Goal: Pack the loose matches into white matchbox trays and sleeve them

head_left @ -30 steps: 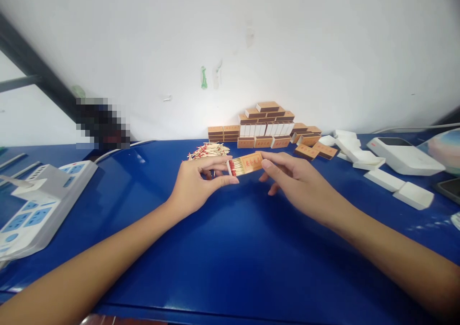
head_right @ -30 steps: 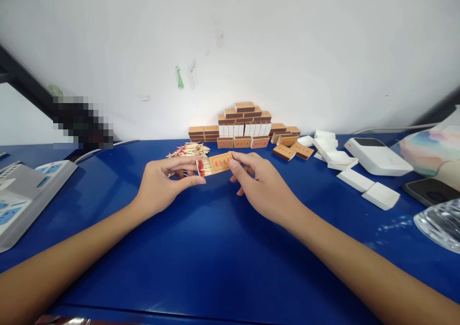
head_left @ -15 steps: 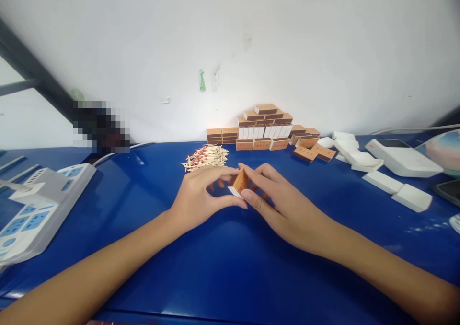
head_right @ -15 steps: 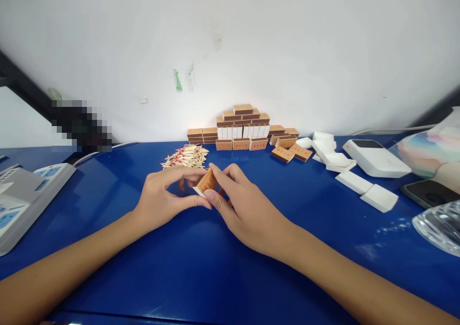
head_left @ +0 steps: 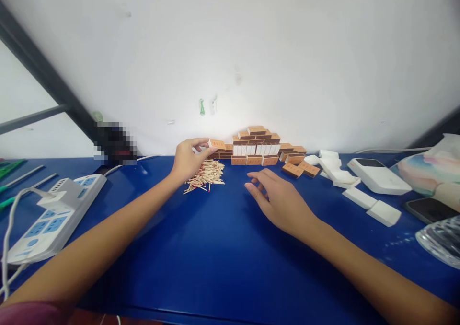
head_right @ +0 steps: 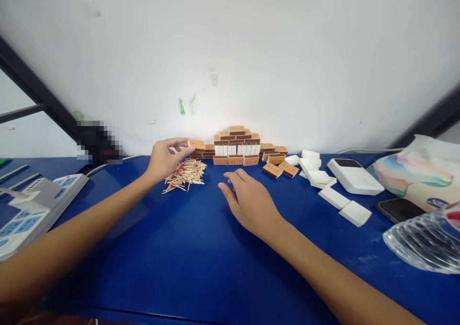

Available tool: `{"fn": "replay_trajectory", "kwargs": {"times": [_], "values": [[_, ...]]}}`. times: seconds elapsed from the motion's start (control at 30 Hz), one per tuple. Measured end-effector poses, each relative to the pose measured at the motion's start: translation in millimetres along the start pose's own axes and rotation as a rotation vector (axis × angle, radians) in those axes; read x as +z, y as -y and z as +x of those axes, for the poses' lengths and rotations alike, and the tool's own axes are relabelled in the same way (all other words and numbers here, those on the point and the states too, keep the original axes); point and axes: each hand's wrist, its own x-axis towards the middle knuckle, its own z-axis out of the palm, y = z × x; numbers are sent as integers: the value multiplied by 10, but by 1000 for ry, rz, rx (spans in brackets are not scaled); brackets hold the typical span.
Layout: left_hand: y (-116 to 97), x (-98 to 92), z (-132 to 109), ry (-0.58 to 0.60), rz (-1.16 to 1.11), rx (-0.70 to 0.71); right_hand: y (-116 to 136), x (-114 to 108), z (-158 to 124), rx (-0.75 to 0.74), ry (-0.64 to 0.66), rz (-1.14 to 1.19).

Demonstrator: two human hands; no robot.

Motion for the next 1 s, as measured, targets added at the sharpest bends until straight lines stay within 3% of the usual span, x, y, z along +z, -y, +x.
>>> {"fn": "replay_trajectory", "kwargs": {"times": [0.2,0.37,0.47,0.57,0.67,0.77,0.87,1.0], "values": [[86,351,247,-4,19,-96,-39,-40,32,-9,-21,-43],[70,423,323,-20,116,-61,-111,-117,97,23,16,-227],[-45,348,253,-31,174,-5,-300,-233,178,139,45,-406],[-177,204,19,-37,227,81,-584,-378,252,304,86,-537],[-232,22,-293,54,266,331,-845,-486,292,402,122,-559],[-174,-160,-537,195,282,476,-986,-517,307,428,141,-539],[-43,-312,-629,116,364,477,-1032,-484,309,425,118,-542],[107,-406,-589,96,429,469,-1085,-436,290,396,106,-544]]}}
